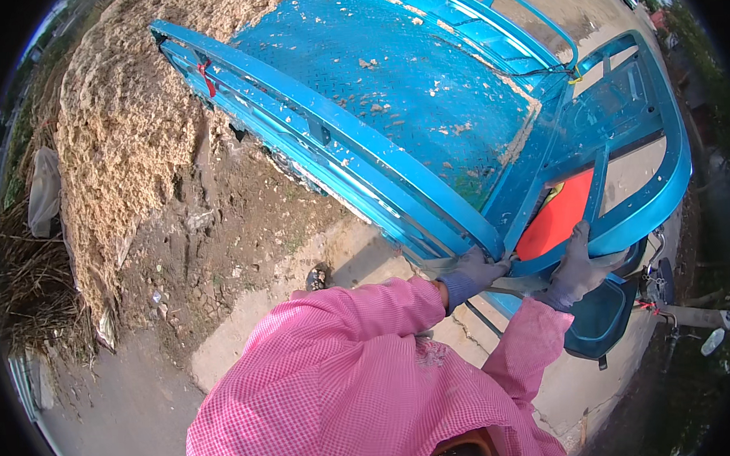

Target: The person scrapes and wipes dried organic residue from the bed of a blue three-wheeled cargo vehicle using gloved hands. They repeatedly scrape the floor and side panels, then wipe the surfaces clean, occasionally moving around the vehicle to reach different areas.

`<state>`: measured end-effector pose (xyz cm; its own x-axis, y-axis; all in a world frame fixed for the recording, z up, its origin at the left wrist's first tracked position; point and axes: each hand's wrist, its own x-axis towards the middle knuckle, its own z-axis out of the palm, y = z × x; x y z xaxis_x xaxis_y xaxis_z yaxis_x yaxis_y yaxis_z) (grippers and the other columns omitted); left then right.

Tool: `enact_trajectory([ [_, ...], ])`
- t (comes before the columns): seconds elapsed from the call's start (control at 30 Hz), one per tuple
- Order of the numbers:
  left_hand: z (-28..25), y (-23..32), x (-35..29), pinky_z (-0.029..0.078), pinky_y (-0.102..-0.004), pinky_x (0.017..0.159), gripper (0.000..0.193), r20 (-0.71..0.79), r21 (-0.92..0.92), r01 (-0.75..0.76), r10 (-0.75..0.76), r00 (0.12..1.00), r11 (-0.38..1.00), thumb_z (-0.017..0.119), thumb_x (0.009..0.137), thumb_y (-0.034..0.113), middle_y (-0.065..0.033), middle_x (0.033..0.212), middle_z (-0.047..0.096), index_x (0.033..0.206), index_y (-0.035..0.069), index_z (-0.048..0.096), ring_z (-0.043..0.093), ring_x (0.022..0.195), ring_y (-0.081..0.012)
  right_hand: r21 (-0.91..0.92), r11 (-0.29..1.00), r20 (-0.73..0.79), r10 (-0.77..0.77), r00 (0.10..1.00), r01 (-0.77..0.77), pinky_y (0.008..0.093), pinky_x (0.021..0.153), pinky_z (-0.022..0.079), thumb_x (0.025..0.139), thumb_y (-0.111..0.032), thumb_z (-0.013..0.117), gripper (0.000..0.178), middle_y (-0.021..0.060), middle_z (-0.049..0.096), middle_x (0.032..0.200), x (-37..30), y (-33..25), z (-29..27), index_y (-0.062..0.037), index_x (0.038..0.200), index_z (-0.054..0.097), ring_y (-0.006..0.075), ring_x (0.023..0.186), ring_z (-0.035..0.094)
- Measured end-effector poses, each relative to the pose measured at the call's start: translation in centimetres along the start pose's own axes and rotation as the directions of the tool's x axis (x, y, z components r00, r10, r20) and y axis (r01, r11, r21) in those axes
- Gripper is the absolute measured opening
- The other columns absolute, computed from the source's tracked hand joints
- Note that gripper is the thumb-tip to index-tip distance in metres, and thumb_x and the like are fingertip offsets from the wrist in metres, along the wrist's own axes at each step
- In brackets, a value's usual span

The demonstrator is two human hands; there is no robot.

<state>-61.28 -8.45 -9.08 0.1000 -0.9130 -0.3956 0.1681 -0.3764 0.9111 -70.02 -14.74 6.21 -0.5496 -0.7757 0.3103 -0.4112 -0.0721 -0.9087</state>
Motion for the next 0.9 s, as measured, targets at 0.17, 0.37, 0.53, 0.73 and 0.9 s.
enact_trajectory([
  [0.17, -13.1, 3.5, -1.1, 0.056, -0.0331, 0.088, 0.041, 0.105, 0.236, 0.063, -0.090, 0.990, 0.970, 0.070, 0.096, 0.033, -0.0083, 0.111, 0.075, 0.122, 0.002, 0.073, 0.070, 0.100, -0.0194, -0.085, 0.996, -0.149, -0.025, 0.989, 0.013, 0.0427, 0.098, 0.055, 0.077, -0.027, 0.089, 0.091, 0.0189, 0.063, 0.134, 1.7, 3.6, -0.5, 0.0006, 0.152, 0.045, 0.0322, 0.113, 0.066],
  [0.37, -32.0, 7.7, -4.5, 0.048, -0.0227, 0.071, 0.030, -0.490, 0.099, -0.249, 0.265, 0.831, 0.964, 0.074, 0.100, 0.028, 0.0027, 0.086, 0.068, 0.101, -0.001, 0.073, 0.058, 0.080, -0.0041, -0.065, 0.998, -0.190, -0.003, 0.982, -0.009, 0.0366, 0.092, 0.057, 0.076, -0.015, 0.092, 0.088, 0.0140, 0.065, 0.130, 2.2, 5.2, -0.7, 0.0021, 0.150, 0.048, 0.0258, 0.110, 0.066],
  [0.53, -42.6, 9.3, -9.1, 0.053, -0.0240, 0.087, 0.027, -0.722, 0.222, -0.386, 0.417, 0.552, 0.895, 0.071, 0.102, 0.013, -0.0036, 0.106, 0.072, 0.122, -0.004, 0.069, 0.065, 0.096, -0.0097, 0.104, 0.994, -0.131, -0.003, 0.991, 0.016, 0.0374, 0.094, 0.055, 0.078, -0.010, 0.089, 0.085, 0.0151, 0.064, 0.131, 2.0, 5.1, -0.9, 0.0019, 0.151, 0.047, 0.0262, 0.109, 0.066],
  [0.73, -53.1, 7.8, -9.4, 0.051, -0.0379, 0.103, 0.049, -0.630, 0.609, -0.217, 0.632, 0.452, 0.763, 0.081, 0.092, 0.026, -0.0175, 0.128, 0.069, 0.131, 0.000, 0.067, 0.066, 0.118, -0.0267, -0.023, 0.998, -0.129, -0.060, 0.990, 0.058, 0.0410, 0.098, 0.052, 0.080, -0.023, 0.087, 0.082, 0.0171, 0.066, 0.130, 1.9, 6.0, -0.9, 0.0012, 0.149, 0.049, 0.0278, 0.113, 0.065],
  [0.9, -60.1, 11.8, -6.2, 0.044, -0.0438, 0.112, 0.055, -0.384, 0.887, -0.073, 0.818, 0.429, 0.455, 0.082, 0.090, 0.035, -0.0130, 0.133, 0.069, 0.134, 0.006, 0.068, 0.058, 0.131, -0.0325, -0.179, 0.981, -0.110, 0.050, 0.993, -0.069, 0.0454, 0.107, 0.046, 0.078, -0.034, 0.087, 0.095, 0.0222, 0.059, 0.140, 1.3, 3.4, -1.0, -0.0008, 0.155, 0.042, 0.0356, 0.124, 0.060],
])
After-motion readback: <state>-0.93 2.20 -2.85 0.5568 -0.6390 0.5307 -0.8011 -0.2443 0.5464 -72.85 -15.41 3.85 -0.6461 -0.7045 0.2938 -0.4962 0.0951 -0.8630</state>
